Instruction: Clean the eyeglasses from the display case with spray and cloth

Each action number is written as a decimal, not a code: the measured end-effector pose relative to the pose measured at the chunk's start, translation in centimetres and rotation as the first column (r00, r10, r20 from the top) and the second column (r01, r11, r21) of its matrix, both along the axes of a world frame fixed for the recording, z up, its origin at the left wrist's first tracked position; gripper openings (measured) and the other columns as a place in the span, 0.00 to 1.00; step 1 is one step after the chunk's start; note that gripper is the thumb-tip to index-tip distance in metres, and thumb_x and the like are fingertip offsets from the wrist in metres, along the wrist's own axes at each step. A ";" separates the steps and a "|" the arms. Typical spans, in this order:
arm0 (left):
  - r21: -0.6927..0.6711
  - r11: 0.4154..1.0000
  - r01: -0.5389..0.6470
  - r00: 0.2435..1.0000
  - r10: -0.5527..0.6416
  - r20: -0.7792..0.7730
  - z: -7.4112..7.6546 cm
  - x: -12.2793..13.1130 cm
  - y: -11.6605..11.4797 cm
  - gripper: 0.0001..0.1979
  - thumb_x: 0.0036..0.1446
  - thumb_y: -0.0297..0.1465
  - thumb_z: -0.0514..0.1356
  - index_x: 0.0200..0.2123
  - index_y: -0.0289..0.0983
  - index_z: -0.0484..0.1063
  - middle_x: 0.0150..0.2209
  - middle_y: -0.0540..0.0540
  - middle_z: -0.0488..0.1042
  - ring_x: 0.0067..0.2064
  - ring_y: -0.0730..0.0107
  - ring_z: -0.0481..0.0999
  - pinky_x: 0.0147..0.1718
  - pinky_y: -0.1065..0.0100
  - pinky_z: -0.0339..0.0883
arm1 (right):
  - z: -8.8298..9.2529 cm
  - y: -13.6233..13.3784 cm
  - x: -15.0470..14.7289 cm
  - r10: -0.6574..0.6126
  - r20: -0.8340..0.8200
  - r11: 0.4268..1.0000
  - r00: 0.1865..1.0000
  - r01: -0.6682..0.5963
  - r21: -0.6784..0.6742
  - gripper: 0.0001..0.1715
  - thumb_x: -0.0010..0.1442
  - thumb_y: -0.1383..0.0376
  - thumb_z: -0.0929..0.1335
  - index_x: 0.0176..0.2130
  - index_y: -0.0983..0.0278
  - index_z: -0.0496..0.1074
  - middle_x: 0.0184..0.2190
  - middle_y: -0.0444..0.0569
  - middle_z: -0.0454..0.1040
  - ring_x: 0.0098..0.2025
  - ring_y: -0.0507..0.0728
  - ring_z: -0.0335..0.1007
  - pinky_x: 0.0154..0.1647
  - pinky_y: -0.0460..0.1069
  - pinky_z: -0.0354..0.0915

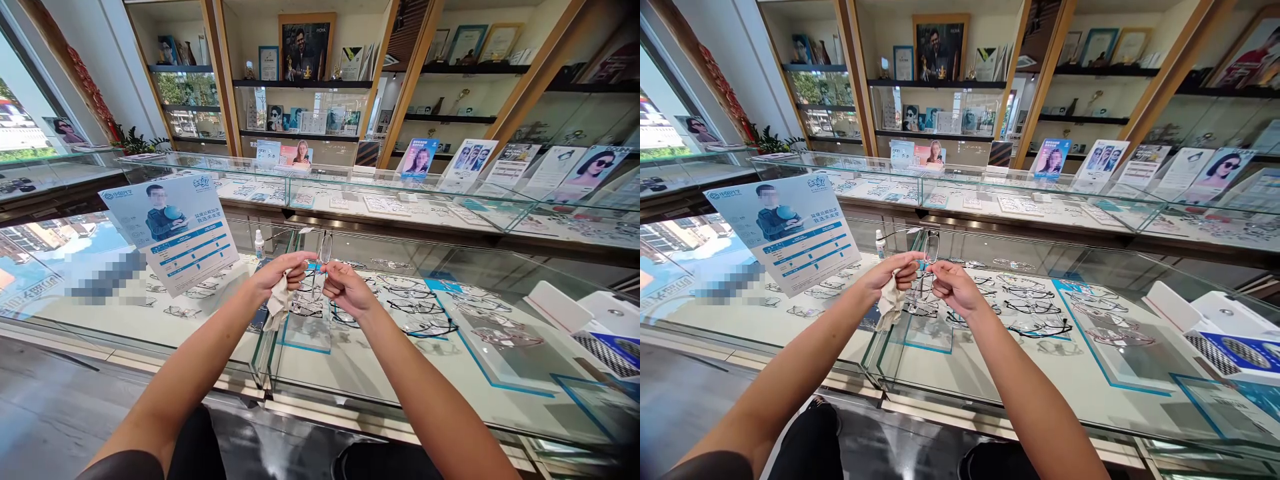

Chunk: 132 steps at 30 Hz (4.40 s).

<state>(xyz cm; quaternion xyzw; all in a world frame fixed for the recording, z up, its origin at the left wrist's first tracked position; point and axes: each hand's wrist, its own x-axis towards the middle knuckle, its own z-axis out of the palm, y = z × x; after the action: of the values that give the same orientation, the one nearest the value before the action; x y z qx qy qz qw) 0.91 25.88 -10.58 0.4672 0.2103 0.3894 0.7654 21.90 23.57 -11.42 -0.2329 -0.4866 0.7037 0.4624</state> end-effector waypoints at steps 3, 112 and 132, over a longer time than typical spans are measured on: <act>0.085 0.996 0.013 0.999 -0.009 -0.050 -0.3 0.4 -0.5 0.26 0.51 0.45 0.79 0.43 0.37 0.74 0.20 0.61 0.54 0.20 0.82 0.47 0.19 0.76 0.41 | -0.2 -0.1 -0.4 0.016 -0.007 1.000 1.000 -0.016 -0.002 0.28 0.46 0.46 0.84 0.32 0.60 0.75 0.12 0.28 0.44 0.17 0.45 0.33 0.22 0.47 0.36; 0.885 0.445 -0.140 0.561 0.772 -0.299 -0.9 1.5 -1.1 0.34 0.57 0.63 0.53 0.18 0.41 0.54 0.18 0.50 0.54 0.24 0.70 0.51 0.29 0.63 0.43 | 1.6 -1.2 -1.1 -0.268 0.015 0.961 0.963 0.266 0.068 0.28 0.46 0.45 0.83 0.33 0.62 0.77 0.14 0.29 0.45 0.19 0.46 0.34 0.22 0.48 0.38; 0.757 0.499 -0.423 -0.033 0.826 -0.563 -3.9 -6.2 7.5 0.10 0.67 0.31 0.61 0.50 0.38 0.70 0.56 0.34 0.77 0.57 0.47 0.77 0.53 0.57 0.67 | 0.9 0.0 -0.1 -0.300 0.002 0.954 0.954 0.300 0.029 0.30 0.41 0.48 0.86 0.34 0.63 0.79 0.14 0.29 0.46 0.19 0.45 0.35 0.22 0.47 0.37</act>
<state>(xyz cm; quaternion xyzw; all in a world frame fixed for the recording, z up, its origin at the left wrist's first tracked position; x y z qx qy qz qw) -5.31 33.39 -14.53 0.5694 0.7060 0.4002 0.1307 21.80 23.54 -10.54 -0.2996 -0.4571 0.6177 0.5654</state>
